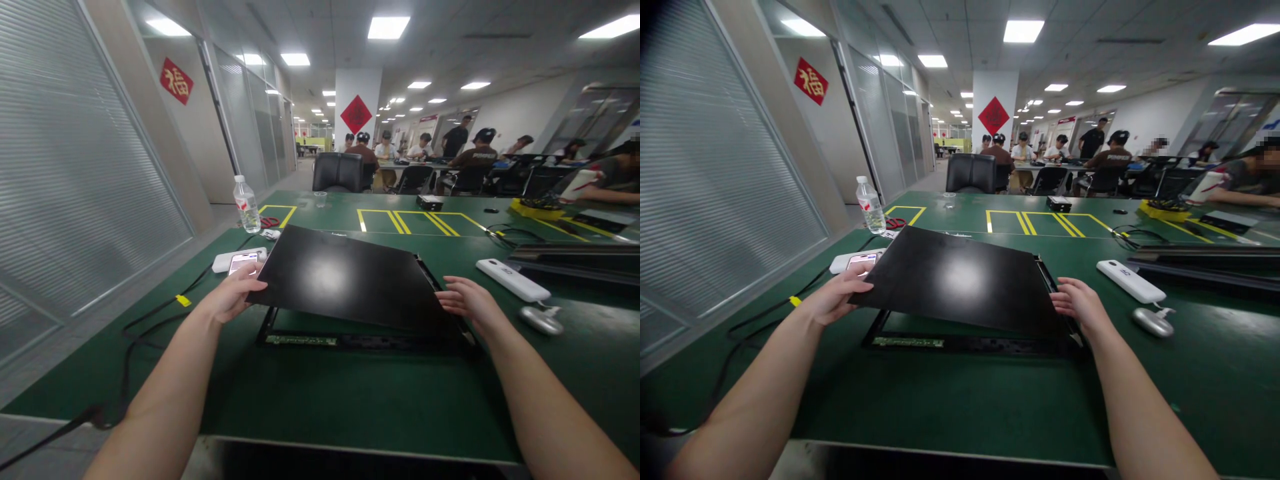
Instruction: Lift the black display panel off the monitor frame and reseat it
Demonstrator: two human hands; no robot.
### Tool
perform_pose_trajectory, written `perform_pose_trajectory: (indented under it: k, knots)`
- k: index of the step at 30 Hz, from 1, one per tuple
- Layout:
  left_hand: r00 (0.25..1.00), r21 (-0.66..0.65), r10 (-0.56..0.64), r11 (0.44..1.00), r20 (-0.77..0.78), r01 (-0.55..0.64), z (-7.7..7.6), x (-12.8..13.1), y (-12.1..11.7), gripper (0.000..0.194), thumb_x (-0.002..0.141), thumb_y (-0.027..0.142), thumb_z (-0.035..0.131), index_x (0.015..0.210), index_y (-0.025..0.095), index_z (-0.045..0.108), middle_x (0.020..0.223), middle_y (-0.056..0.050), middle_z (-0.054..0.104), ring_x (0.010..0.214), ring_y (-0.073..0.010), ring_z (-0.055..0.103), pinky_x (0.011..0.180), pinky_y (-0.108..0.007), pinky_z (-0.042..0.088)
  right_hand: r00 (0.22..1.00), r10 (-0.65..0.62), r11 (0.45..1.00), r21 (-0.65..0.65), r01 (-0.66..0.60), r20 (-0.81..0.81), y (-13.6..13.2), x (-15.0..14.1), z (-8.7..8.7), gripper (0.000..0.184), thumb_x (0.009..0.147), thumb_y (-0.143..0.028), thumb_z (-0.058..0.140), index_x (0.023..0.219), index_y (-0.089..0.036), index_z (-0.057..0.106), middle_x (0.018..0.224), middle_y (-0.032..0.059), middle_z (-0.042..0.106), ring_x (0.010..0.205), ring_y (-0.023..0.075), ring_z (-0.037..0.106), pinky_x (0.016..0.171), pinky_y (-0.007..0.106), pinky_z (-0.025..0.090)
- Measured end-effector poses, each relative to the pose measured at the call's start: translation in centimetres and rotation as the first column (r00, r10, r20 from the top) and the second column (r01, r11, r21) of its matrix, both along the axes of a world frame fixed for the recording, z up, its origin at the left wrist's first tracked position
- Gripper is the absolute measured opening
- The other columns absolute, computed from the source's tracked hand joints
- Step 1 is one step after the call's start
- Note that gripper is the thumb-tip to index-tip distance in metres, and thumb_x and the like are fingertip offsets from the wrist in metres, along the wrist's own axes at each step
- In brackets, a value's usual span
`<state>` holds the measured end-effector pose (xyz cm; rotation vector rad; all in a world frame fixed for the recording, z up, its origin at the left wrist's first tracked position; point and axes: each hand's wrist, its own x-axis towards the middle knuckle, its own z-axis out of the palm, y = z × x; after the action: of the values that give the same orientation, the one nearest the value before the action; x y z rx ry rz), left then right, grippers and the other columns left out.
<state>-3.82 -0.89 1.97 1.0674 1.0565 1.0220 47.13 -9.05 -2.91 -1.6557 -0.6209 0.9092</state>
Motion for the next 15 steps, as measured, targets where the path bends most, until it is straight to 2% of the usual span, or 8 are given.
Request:
perform_pose_trajectory:
  k: [4, 6, 8, 11, 15]
  knots:
    - [0.998, 0.008, -0.043, 0.999, -0.034, 0.043, -0.8, 0.3, 0.3, 0.056, 0.05, 0.015, 0.094, 0.1, 0.022, 0.069, 0.089, 0.0, 0.082, 0.077, -0.021, 0.078, 0.073, -0.03, 0.061, 0.997, -0.03, 1.0, 0.005, 0.029, 0.065, 0.1, -0.3, 0.1, 0.039, 0.077, -0.024, 0.072, 0.116, -0.022, 0.072, 0.085, 0.0104, 0.083, 0.075, 0.0249, 0.08, 0.061, 0.03, 0.06]
    - [0.996, 0.009, -0.074, 0.997, -0.052, 0.075, -1.4, 0.8, 0.4, 0.056, 0.049, 0.013, 0.093, 0.099, 0.021, 0.067, 0.092, -0.001, 0.083, 0.079, -0.0214, 0.079, 0.076, -0.032, 0.061, 0.992, -0.059, 0.998, 0.022, 0.057, 0.115, 0.2, -0.1, -0.2, 0.038, 0.074, -0.027, 0.071, 0.112, -0.023, 0.074, 0.085, 0.0097, 0.083, 0.072, 0.023, 0.077, 0.057, 0.027, 0.053]
    - [0.991, -0.013, -0.117, 0.993, -0.068, 0.117, -2.1, 1.3, 0.4, 0.059, 0.049, 0.011, 0.092, 0.101, 0.021, 0.066, 0.095, -0.003, 0.083, 0.089, -0.0262, 0.082, 0.082, -0.035, 0.062, 0.977, -0.102, 0.995, 0.041, 0.096, 0.189, 0.3, 0.5, -0.6, 0.038, 0.071, -0.03, 0.07, 0.108, -0.023, 0.076, 0.084, 0.0097, 0.083, 0.068, 0.0213, 0.073, 0.052, 0.026, 0.044]
    - [0.978, -0.077, -0.189, 0.98, -0.087, 0.182, -3.0, 2.1, 0.4, 0.064, 0.051, 0.007, 0.092, 0.108, 0.019, 0.066, 0.097, -0.007, 0.085, 0.103, -0.0318, 0.083, 0.09, -0.038, 0.062, 0.963, -0.143, 0.989, 0.056, 0.134, 0.229, 0.5, 1.4, -1.4, 0.036, 0.068, -0.035, 0.072, 0.102, -0.023, 0.076, 0.081, 0.0097, 0.082, 0.064, 0.0197, 0.066, 0.051, 0.026, 0.038]
    - [0.974, -0.096, -0.218, 0.973, -0.066, 0.211, -3.6, 2.2, 0.5, 0.079, 0.053, 0.002, 0.091, 0.127, 0.018, 0.066, 0.107, -0.009, 0.088, 0.111, -0.0325, 0.084, 0.094, -0.038, 0.061, 0.962, -0.16, 0.986, 0.075, 0.146, 0.222, 0.7, 2.2, -2.3, 0.032, 0.067, -0.035, 0.072, 0.097, -0.024, 0.074, 0.081, 0.0102, 0.081, 0.062, 0.0187, 0.062, 0.05, 0.026, 0.036]
